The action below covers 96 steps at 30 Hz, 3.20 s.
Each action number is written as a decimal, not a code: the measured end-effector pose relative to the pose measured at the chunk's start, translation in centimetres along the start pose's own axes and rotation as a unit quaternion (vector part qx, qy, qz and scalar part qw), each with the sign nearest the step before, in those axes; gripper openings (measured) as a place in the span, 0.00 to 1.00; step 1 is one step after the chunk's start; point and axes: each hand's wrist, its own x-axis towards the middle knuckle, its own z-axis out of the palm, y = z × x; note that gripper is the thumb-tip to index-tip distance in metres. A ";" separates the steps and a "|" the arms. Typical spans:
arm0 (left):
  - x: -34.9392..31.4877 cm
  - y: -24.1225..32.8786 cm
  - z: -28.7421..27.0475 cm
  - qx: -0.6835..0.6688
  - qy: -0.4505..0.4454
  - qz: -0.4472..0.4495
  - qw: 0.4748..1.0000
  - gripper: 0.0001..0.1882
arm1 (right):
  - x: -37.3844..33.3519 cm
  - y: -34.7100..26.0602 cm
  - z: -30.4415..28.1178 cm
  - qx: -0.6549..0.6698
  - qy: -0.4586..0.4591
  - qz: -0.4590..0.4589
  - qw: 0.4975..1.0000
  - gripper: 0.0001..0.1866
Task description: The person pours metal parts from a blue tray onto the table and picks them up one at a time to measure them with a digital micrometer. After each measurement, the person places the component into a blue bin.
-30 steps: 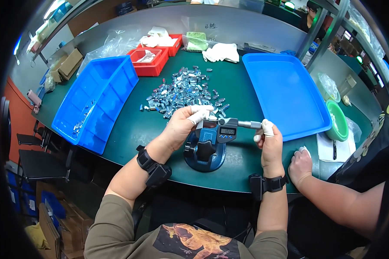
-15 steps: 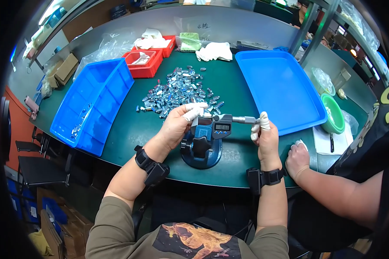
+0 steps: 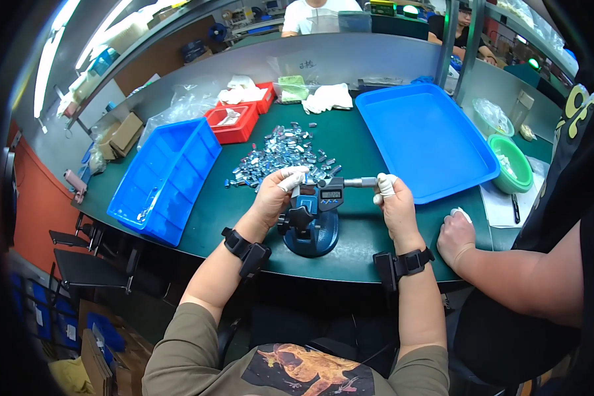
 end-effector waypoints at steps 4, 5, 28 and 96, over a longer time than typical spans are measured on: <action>-1.6 2.7 -1.8 0.116 0.094 0.128 0.980 0.12 | 0.4 0.3 -0.1 0.003 0.000 -0.002 1.000 0.15; -2.3 4.2 -2.7 0.144 0.138 0.153 0.968 0.12 | 0.2 0.3 -0.3 0.002 0.001 0.007 1.000 0.15; -1.8 3.7 -9.6 0.773 0.136 0.056 0.617 0.09 | -0.1 -0.4 0.0 -0.026 0.019 0.019 0.999 0.17; -13.0 15.0 -16.8 0.486 0.349 0.303 0.742 0.13 | 0.3 -0.6 0.0 -0.017 0.020 0.027 0.999 0.13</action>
